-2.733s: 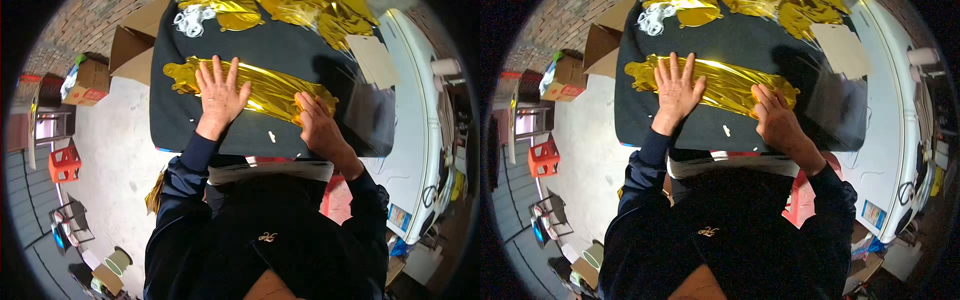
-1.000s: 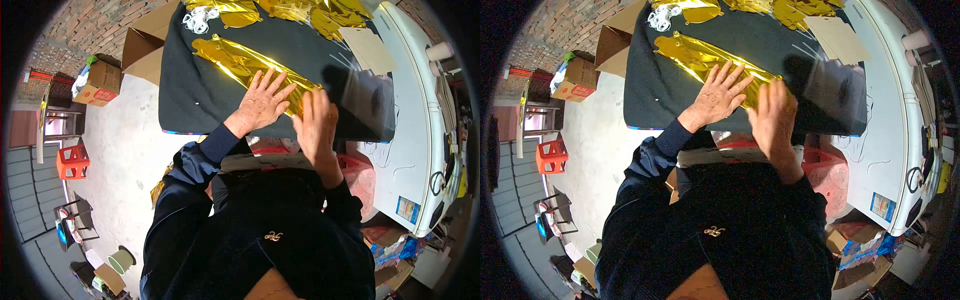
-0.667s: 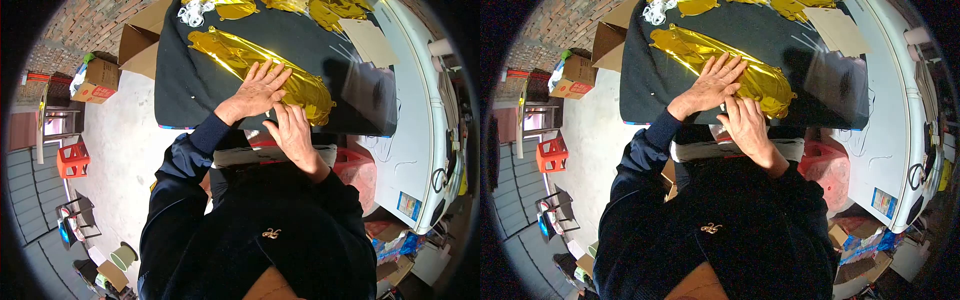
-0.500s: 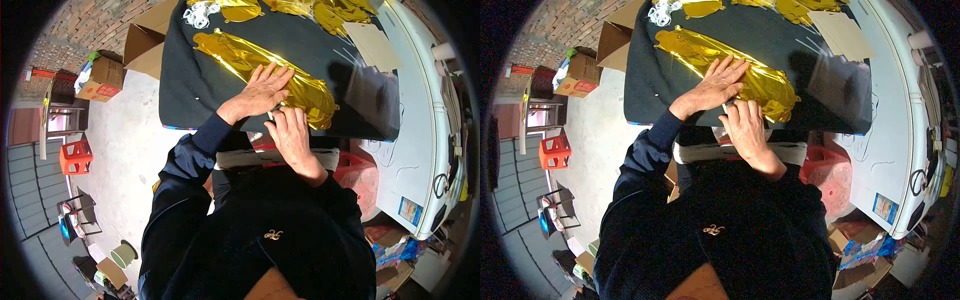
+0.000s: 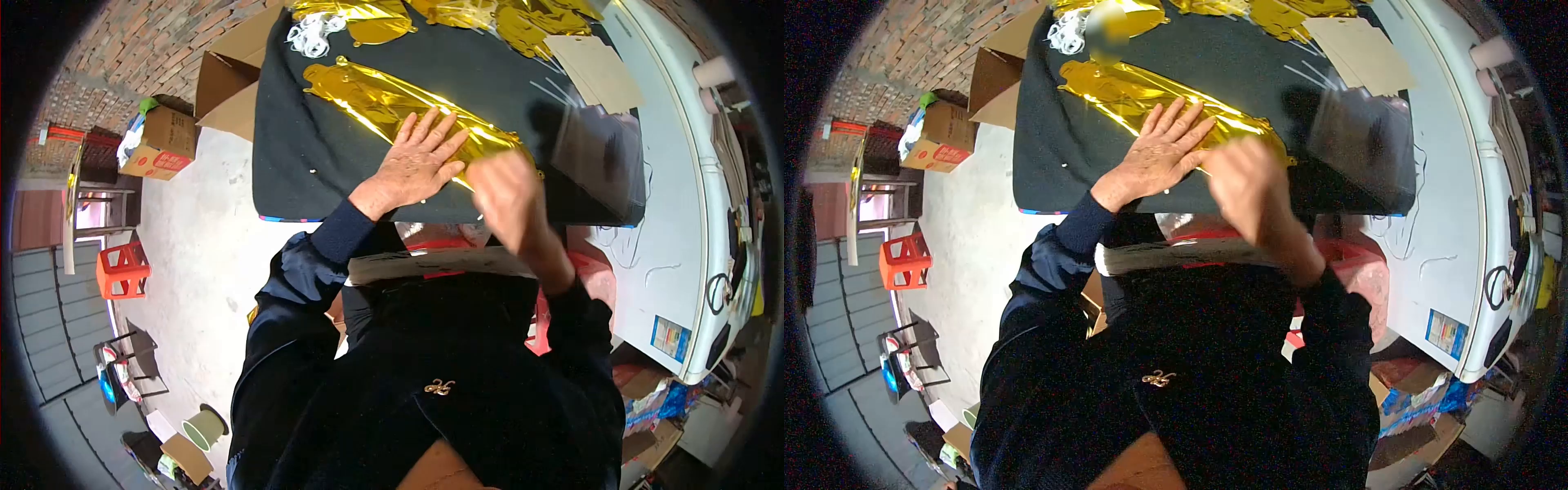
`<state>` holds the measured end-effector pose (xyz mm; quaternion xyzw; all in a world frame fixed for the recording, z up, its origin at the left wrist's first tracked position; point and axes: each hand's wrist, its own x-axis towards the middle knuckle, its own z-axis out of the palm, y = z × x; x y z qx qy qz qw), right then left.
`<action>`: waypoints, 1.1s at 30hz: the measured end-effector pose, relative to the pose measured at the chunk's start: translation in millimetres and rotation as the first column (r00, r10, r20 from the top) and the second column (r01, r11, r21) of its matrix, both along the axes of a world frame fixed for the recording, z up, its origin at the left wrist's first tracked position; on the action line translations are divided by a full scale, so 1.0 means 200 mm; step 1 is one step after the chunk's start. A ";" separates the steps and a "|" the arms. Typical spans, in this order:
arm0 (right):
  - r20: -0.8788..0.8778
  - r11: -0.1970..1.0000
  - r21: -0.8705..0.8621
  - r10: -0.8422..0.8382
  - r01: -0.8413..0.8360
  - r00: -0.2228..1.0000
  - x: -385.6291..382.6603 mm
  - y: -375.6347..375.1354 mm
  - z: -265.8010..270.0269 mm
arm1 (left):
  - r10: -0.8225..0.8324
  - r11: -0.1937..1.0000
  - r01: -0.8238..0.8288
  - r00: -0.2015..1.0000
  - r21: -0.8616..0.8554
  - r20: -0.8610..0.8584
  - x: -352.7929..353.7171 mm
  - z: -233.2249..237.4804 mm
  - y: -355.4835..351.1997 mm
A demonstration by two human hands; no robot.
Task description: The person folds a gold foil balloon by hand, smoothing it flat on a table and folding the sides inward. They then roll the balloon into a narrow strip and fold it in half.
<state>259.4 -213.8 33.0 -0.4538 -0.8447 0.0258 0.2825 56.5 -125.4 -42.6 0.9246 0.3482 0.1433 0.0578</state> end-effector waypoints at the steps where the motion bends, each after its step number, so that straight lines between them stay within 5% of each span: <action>1: 0.002 0.992 0.061 -0.110 0.110 0.994 0.05 0.09 0.00 | 0.003 1.000 -0.003 1.000 0.013 -0.016 0.00 0.00 0.00; 6: -0.085 0.973 0.168 -0.144 0.157 0.986 0.23 0.40 -0.23 | -0.020 0.997 0.020 1.000 0.073 0.001 -0.01 0.01 -0.01; 9: 0.006 0.982 -0.163 -0.095 0.095 0.995 0.26 0.44 -0.23 | -0.059 0.993 0.060 0.998 0.100 -0.007 -0.03 0.03 -0.01; 12: 0.140 0.938 -0.304 -0.128 0.166 0.982 0.23 0.44 -0.20 | -0.118 0.989 0.120 0.993 0.091 -0.023 -0.06 0.07 -0.02; 15: 0.078 0.775 -0.616 -0.123 0.145 0.989 0.20 0.40 -0.12 | -0.182 0.980 0.184 0.983 0.073 -0.030 -0.11 0.11 -0.05; 19: -0.308 0.650 -0.745 -0.134 -0.152 0.942 0.24 0.29 -0.28 | -0.250 0.966 0.253 0.967 0.060 -0.054 -0.19 0.16 -0.13; 23: -0.477 0.433 -0.850 -0.386 -0.302 0.790 0.17 0.11 -0.20 | -0.279 0.956 0.281 0.960 -0.084 0.036 -0.26 0.19 -0.26; 27: -0.423 0.465 -0.856 -0.378 -0.226 0.823 0.15 0.02 -0.18 | -0.271 0.952 0.275 0.961 -0.134 0.051 -0.32 0.18 -0.35; 31: -0.469 0.357 -0.880 -0.555 -0.313 0.687 0.07 -0.06 -0.12 | -0.192 0.978 0.198 0.978 -0.062 0.087 -0.32 0.12 -0.38; 33: -0.457 0.405 -0.873 -0.484 -0.271 0.747 0.11 -0.05 -0.21 | -0.173 0.985 0.173 0.984 -0.018 0.032 -0.31 0.10 -0.39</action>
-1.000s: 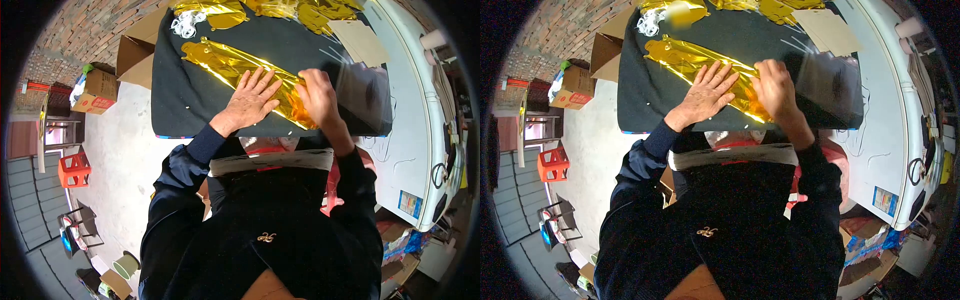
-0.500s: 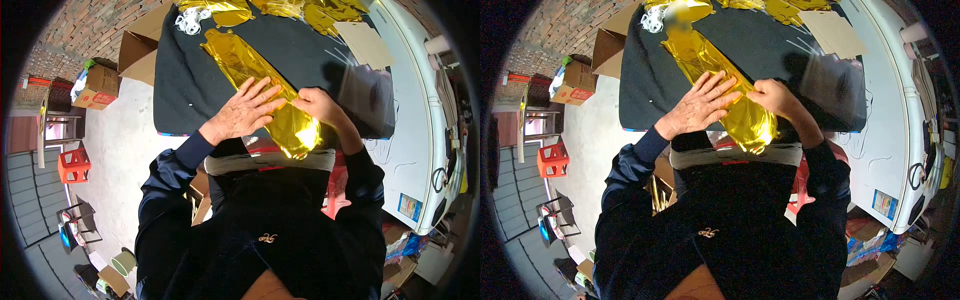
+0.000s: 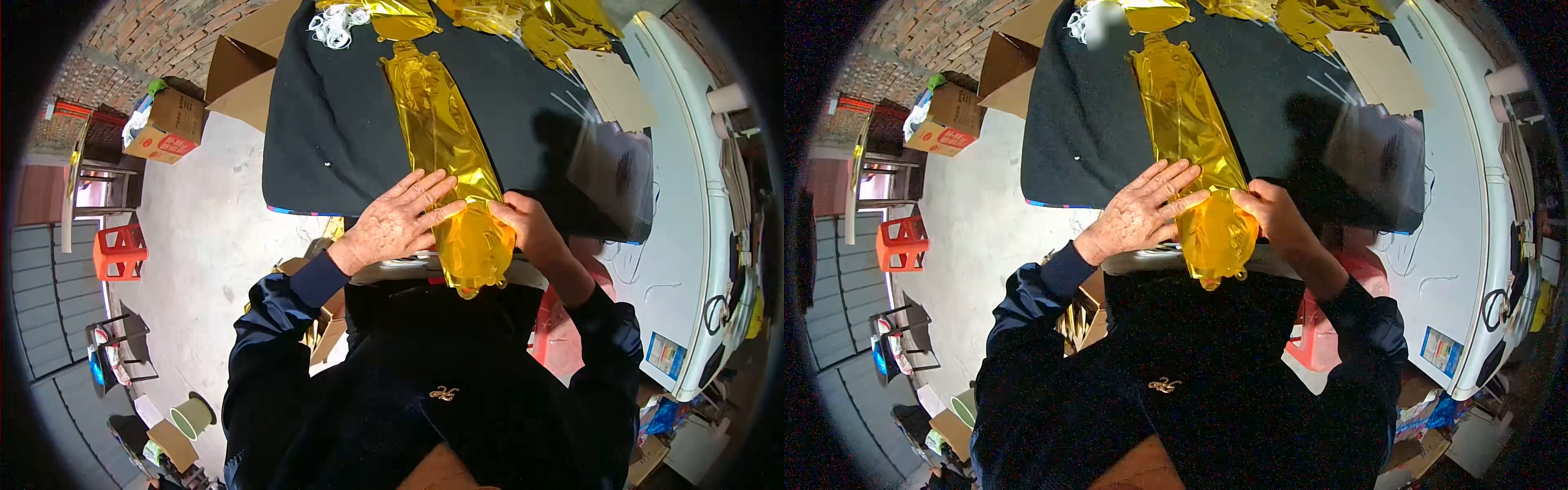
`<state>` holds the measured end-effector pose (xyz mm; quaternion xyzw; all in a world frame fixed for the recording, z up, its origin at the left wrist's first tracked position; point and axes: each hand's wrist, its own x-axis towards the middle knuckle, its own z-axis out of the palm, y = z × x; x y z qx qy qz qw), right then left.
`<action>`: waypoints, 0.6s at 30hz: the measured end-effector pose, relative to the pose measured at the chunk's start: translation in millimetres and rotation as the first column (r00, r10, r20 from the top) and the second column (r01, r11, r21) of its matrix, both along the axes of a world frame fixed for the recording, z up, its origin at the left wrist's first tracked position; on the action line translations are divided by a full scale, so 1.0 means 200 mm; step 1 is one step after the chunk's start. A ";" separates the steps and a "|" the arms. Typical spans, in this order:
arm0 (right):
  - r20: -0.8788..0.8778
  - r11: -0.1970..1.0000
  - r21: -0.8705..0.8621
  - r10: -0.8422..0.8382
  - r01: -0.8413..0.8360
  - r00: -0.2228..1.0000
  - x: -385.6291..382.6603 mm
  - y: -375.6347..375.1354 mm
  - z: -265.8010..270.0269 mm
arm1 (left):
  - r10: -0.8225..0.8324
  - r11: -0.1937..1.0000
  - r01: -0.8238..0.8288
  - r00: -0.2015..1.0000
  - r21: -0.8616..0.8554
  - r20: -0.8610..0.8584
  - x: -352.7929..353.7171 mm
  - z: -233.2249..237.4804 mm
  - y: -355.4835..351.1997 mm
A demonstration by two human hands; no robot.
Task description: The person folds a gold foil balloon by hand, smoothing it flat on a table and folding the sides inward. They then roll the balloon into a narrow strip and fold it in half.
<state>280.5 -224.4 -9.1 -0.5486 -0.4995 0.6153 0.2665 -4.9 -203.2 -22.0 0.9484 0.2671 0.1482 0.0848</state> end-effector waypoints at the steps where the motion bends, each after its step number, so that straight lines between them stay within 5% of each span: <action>1: 0.055 0.999 0.042 0.015 -0.017 0.998 0.01 0.00 -0.02 | 0.011 1.000 -0.011 1.000 0.027 -0.022 0.00 0.00 0.00; 3: 0.217 0.985 0.147 0.052 -0.086 0.975 0.04 0.01 -0.03 | 0.023 0.998 -0.022 1.000 0.055 -0.020 0.00 -0.02 0.01; 7: 0.173 0.925 0.378 -0.116 0.043 0.978 0.07 -0.06 0.06 | 0.025 0.999 -0.025 1.000 0.030 -0.014 0.00 -0.02 0.00; 10: 0.376 0.616 0.765 -0.191 -0.187 0.907 0.11 -0.04 0.02 | 0.019 0.998 -0.018 1.000 0.068 -0.017 0.00 -0.03 0.01; 11: 0.558 0.476 0.767 -0.166 -0.430 0.813 0.15 -0.04 0.04 | 0.014 0.993 -0.009 0.999 0.115 -0.043 -0.01 -0.04 0.02; 14: 0.680 0.311 0.717 -0.116 -0.624 0.724 0.14 -0.01 0.06 | 0.019 0.995 -0.020 1.000 0.099 0.014 0.00 -0.05 0.01; 18: 0.741 0.271 0.652 -0.033 -0.708 0.670 0.09 0.04 0.12 | 0.047 0.999 -0.048 0.997 0.010 0.065 0.01 -0.03 0.01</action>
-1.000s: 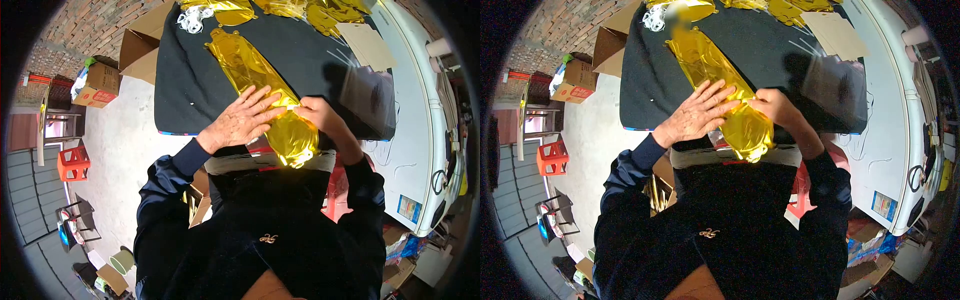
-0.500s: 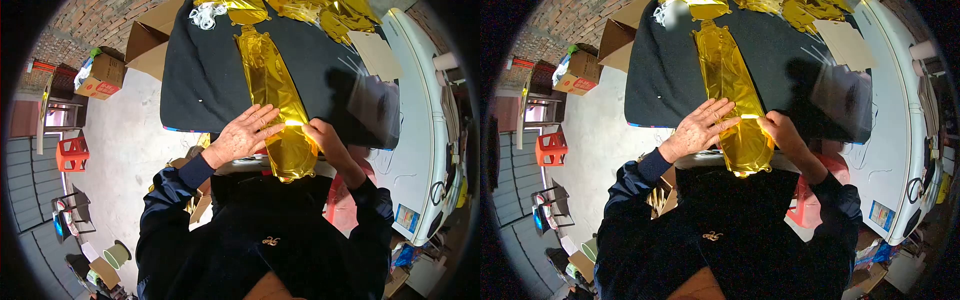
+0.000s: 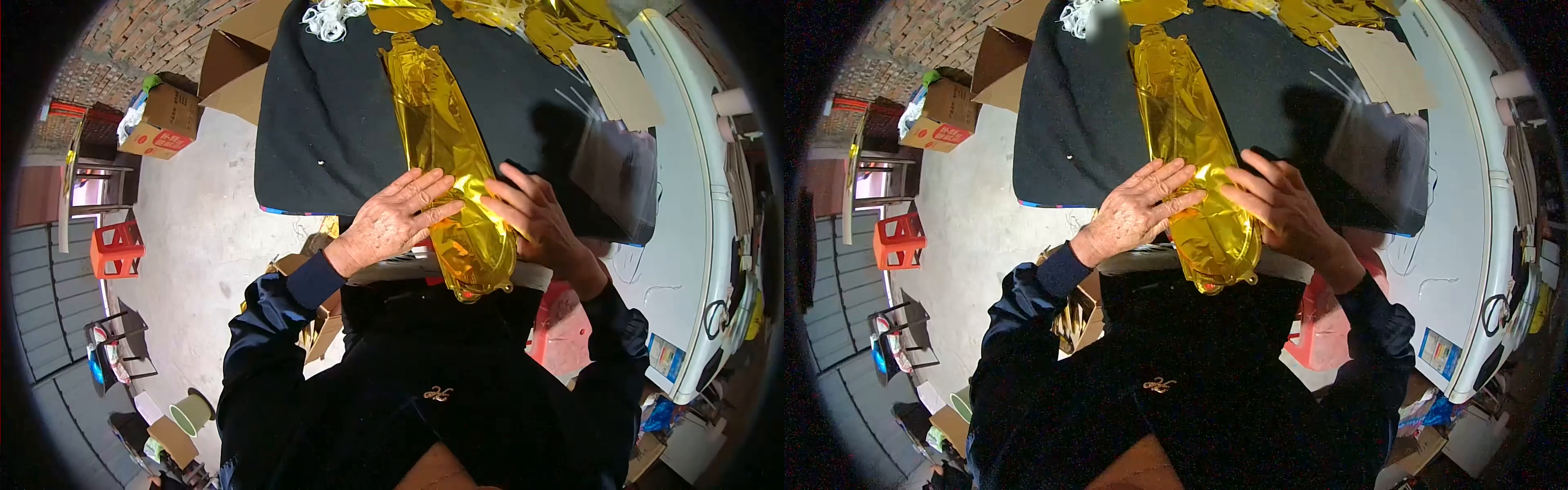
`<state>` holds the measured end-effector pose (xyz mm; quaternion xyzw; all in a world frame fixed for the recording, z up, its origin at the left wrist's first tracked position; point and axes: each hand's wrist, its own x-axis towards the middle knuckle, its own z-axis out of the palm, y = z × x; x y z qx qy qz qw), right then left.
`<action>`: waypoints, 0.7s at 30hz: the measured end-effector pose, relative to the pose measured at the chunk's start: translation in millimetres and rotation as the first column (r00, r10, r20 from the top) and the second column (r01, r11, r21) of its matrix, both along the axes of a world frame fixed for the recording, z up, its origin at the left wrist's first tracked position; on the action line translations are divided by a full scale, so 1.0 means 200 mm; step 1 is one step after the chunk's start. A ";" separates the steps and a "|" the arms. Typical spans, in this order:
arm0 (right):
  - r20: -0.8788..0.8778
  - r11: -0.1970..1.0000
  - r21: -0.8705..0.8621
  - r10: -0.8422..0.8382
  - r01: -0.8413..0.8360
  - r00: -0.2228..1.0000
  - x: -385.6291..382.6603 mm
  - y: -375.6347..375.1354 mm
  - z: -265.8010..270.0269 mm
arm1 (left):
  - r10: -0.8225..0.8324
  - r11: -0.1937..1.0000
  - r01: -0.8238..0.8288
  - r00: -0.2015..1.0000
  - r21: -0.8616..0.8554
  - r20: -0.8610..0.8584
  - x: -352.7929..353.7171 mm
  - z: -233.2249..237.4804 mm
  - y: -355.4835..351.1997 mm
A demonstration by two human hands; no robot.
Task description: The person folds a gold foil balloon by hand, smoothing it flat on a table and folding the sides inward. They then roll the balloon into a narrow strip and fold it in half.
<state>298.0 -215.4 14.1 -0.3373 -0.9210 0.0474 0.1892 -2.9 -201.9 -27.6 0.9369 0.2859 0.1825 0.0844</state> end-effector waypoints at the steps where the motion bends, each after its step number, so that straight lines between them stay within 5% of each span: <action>1: -0.038 0.999 0.016 0.051 -0.051 0.998 0.00 0.02 -0.03 | 0.007 1.000 -0.007 1.000 -0.022 0.002 0.00 0.00 0.00; 12: -0.457 0.974 -0.220 -0.053 -0.055 0.888 -0.01 0.13 -0.18 | 0.044 0.983 -0.026 0.994 -0.183 0.100 0.01 0.05 0.01; 21: -0.366 0.991 -0.116 0.018 -0.064 0.931 -0.01 0.14 -0.23 | -0.029 0.969 0.062 0.990 -0.238 0.136 -0.09 0.20 0.12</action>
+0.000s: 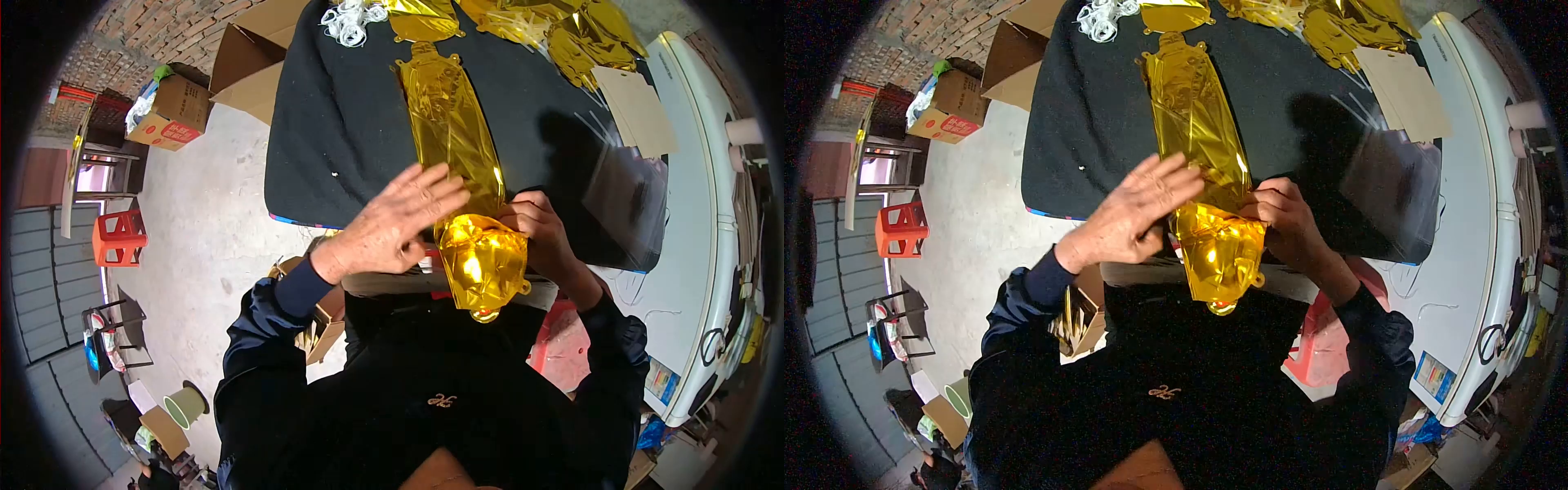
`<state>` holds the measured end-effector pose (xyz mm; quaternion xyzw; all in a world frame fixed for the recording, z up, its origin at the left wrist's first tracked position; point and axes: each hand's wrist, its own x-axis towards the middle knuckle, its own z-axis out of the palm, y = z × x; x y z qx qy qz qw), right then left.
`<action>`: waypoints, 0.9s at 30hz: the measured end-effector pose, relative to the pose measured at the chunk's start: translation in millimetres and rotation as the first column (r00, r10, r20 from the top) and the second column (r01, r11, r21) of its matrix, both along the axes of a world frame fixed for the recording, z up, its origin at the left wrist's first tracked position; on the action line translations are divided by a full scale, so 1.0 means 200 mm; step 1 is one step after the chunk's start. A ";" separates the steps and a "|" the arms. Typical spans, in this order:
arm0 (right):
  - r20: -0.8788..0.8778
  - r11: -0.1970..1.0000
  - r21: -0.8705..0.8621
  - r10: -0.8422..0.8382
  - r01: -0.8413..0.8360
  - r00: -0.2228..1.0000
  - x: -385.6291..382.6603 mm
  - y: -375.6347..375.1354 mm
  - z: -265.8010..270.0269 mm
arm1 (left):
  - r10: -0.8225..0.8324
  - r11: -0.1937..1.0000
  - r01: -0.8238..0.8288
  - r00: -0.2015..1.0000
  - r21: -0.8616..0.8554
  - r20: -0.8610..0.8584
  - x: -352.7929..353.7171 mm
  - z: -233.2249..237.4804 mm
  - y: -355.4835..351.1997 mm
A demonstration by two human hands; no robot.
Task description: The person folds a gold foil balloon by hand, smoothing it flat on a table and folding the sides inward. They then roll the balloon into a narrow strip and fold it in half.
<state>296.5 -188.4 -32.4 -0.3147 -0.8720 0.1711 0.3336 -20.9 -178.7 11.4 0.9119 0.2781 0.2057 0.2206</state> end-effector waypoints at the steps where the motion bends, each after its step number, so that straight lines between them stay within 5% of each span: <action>1: -0.008 1.000 0.012 0.004 -0.004 1.000 -0.01 0.00 0.02 | 0.028 0.999 -0.028 1.000 0.033 0.000 -0.02 0.03 0.05; 8: -0.012 0.998 0.054 0.035 -0.034 0.999 -0.02 0.00 0.04 | 0.278 0.911 -0.256 0.960 0.323 -0.022 -0.09 -0.08 0.45; 11: 0.019 0.999 0.038 0.035 -0.035 0.999 -0.03 -0.01 0.08 | 0.304 0.908 -0.255 0.947 0.332 -0.104 -0.10 -0.11 0.49; 27: 0.047 1.000 0.021 0.012 -0.013 0.999 -0.04 -0.01 0.10 | 0.388 0.854 -0.394 0.917 0.340 0.087 -0.13 -0.20 0.57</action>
